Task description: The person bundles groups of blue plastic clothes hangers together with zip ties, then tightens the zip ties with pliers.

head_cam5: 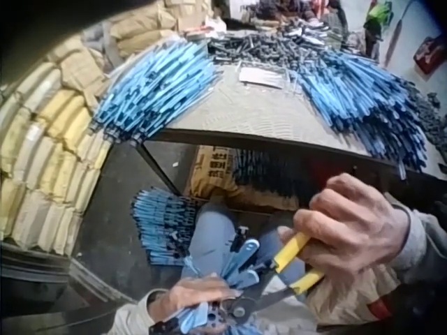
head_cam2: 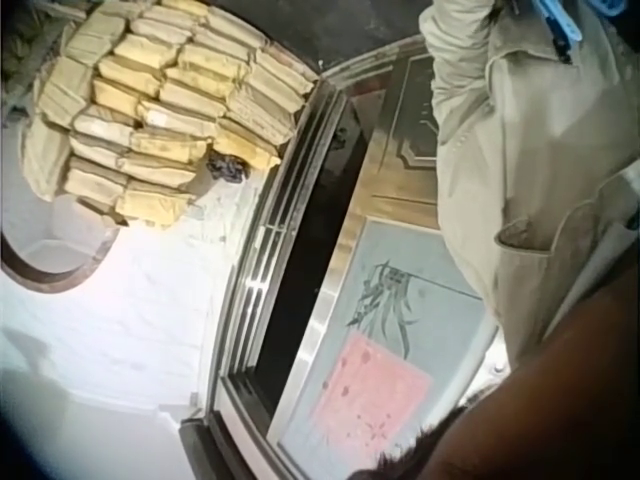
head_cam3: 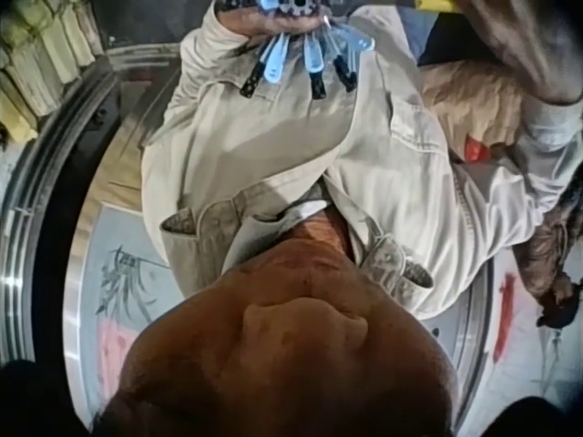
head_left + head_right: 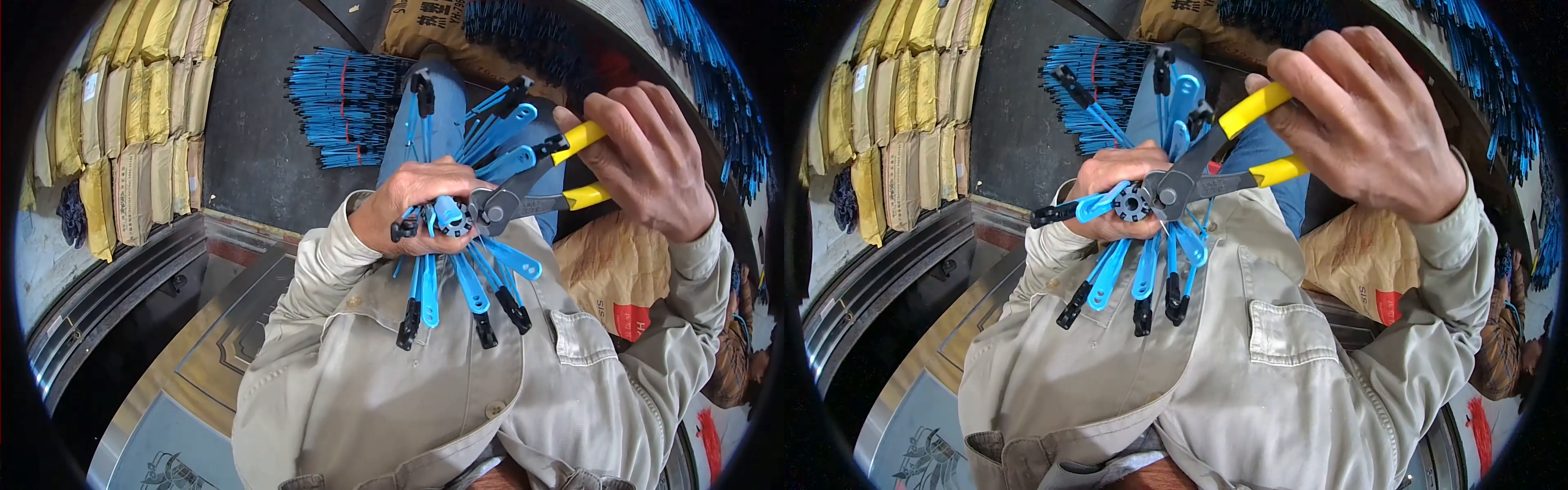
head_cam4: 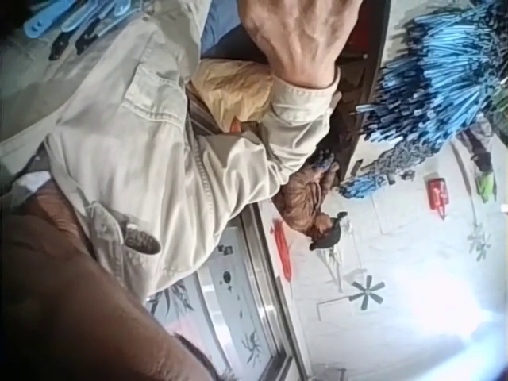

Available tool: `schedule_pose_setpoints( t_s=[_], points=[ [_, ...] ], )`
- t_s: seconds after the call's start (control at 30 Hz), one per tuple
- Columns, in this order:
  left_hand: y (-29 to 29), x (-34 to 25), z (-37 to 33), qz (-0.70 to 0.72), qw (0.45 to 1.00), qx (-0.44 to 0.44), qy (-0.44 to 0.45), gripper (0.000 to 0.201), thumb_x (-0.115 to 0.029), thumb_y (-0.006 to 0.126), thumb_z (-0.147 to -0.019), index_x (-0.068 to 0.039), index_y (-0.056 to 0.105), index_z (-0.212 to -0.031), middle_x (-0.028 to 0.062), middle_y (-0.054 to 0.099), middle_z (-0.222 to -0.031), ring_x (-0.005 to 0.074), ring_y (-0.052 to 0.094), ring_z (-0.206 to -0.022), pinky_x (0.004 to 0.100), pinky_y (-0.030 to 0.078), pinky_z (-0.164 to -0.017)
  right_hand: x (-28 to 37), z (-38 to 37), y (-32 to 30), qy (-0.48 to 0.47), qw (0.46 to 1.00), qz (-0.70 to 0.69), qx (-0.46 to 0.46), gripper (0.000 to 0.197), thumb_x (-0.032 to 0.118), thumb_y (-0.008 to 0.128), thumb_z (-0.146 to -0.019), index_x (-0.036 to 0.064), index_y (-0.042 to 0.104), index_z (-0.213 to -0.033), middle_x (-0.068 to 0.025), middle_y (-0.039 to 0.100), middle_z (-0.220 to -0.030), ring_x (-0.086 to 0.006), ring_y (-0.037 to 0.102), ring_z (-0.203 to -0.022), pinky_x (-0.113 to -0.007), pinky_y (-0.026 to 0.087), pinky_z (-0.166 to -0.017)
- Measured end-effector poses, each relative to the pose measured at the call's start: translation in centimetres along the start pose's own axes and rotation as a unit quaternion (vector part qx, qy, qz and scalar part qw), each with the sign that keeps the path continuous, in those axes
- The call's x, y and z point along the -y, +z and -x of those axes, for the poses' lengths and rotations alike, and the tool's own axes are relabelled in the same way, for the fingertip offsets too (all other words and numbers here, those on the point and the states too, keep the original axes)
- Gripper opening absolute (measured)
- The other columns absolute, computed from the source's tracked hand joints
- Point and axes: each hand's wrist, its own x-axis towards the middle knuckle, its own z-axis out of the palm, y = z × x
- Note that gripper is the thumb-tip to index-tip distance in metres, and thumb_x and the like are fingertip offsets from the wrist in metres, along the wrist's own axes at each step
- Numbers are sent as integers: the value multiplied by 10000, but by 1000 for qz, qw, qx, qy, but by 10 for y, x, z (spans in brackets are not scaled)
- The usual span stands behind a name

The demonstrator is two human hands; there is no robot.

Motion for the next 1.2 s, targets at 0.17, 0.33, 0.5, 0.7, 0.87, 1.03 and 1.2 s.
schedule_pose_setpoints(
  t_s=[0.17, 0.33, 0.5, 0.7, 0.87, 1.03, 1.2],
  points=[
    [-1, -5, -8, -19, 999, 33, -7, 223, -51, 673, -604, 14, 584, -798, 108, 602, -715, 233, 566, -586, 317, 407, -573, -20, -13, 13, -89, 994, 5, -67, 422, 198, 604, -590, 13, 623, -970, -119, 513, -937, -269, 535, -801, -402, 449, -733],
    [-1, -6, -6, -27, 999, 32, -4, 235, -57, 703, -615, -27, 545, -787, 67, 551, -664, 221, 541, -583, 311, 382, -590, -26, -22, 17, -132, 984, 0, -122, 406, 164, 652, -535, 0, 626, -906, -120, 512, -925, -261, 541, -770, -379, 459, -689],
    [1, -4, -3, -21, 1000, 8, 3, 218, -31, 689, -609, -26, 530, -757, 67, 542, -648, 227, 541, -572, 310, 383, -562, -28, -26, 21, -143, 981, -3, -129, 415, 198, 650, -539, 3, 627, -905, -114, 512, -925, -258, 542, -777, -382, 461, -682],
    [6, -4, 4, -70, 993, -100, 8, 214, -10, 675, -610, -7, 550, -784, 90, 568, -676, 241, 566, -588, 312, 413, -535, 1, -16, 35, 8, 975, 86, -207, 307, 164, 715, -647, 114, 657, -945, -60, 537, -1017, -211, 559, -894, -395, 396, -881],
    [7, -7, 4, -65, 992, -100, -46, 276, -18, 670, -624, 18, 586, -885, 105, 604, -728, 242, 587, -616, 316, 456, -568, 25, -5, 62, 118, 914, 221, -320, 304, 236, 659, -781, 209, 628, -1082, 59, 489, -1106, -116, 493, -1084, -398, 281, -1015],
    [7, -4, 1, -44, 994, -96, -34, 321, -30, 660, -644, 19, 610, -958, 106, 619, -761, 223, 600, -652, 298, 472, -603, 42, 5, 83, 182, 885, 251, -347, 364, 275, 679, -774, 211, 599, -1123, 78, 468, -1144, -115, 476, -1109, -434, 249, -1031],
    [5, -18, -4, -61, 993, -79, -62, 283, -3, 622, -662, 52, 618, -940, 96, 614, -758, 152, 571, -642, 248, 450, -612, 59, 11, 88, 227, 887, 235, -325, 396, 200, 729, -721, 193, 603, -1096, 44, 456, -1149, -136, 474, -1101, -426, 243, -1034]
  ],
)
